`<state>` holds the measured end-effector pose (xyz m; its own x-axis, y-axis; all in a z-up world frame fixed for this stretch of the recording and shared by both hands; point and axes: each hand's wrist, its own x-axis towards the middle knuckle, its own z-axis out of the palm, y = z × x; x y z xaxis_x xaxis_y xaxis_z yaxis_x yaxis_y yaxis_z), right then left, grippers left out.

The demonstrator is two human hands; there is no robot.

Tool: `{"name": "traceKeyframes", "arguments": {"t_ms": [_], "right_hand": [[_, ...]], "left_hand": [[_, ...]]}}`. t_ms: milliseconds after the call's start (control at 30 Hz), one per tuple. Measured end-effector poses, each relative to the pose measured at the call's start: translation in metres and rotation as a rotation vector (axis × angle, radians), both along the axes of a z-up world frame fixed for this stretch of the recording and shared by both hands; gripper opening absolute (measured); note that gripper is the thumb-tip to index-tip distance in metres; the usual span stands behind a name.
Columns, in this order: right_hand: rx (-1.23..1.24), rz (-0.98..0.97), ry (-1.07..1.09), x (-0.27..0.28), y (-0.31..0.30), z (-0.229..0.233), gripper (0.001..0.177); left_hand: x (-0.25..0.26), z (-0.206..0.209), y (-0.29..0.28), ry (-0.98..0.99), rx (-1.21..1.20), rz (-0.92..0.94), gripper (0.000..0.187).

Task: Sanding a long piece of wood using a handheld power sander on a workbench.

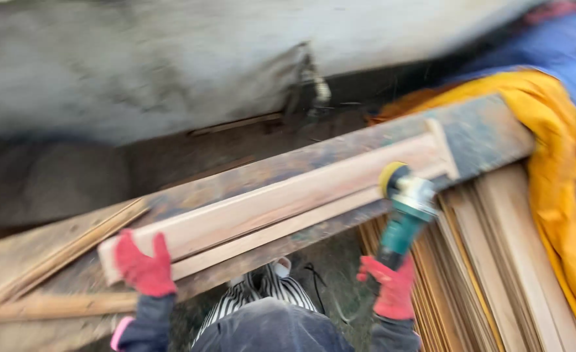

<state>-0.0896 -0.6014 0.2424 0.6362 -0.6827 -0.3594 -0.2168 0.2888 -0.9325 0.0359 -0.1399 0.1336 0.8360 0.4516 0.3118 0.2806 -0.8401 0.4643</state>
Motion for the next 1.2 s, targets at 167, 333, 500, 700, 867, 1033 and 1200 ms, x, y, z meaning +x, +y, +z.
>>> {"name": "traceKeyframes", "arguments": {"t_ms": [167, 333, 500, 700, 867, 1033, 1200], "right_hand": [[-0.052, 0.242, 0.111, 0.017, 0.008, 0.000, 0.077], [-0.332, 0.516, 0.323, 0.030, -0.009, -0.026, 0.077], [-0.508, 0.705, 0.691, 0.069, -0.071, -0.040, 0.079], [-0.611, 0.807, 0.872, 0.091, -0.107, -0.048, 0.100], [-0.683, 0.903, 0.605, 0.068, -0.116, -0.089, 0.094], [-0.607, 0.898, 0.694, 0.064, -0.092, -0.085, 0.096], [-0.632, 0.931, 0.718, 0.052, -0.074, -0.102, 0.096]], "left_hand": [[-0.015, 0.111, -0.205, 0.986, -1.577, -0.625, 0.068], [-0.029, 0.068, -0.350, 0.687, -1.997, -0.577, 0.042], [-0.008, 0.015, -0.446, 0.648, -1.558, -0.090, 0.084], [0.010, -0.008, -0.494, 0.579, -1.651, 0.070, 0.078], [0.003, 0.019, -0.459, 0.459, -1.787, -0.105, 0.049], [-0.002, 0.014, -0.441, 0.482, -1.675, -0.112, 0.043], [-0.009, 0.013, -0.418, 0.503, -1.685, -0.175, 0.047]]}}
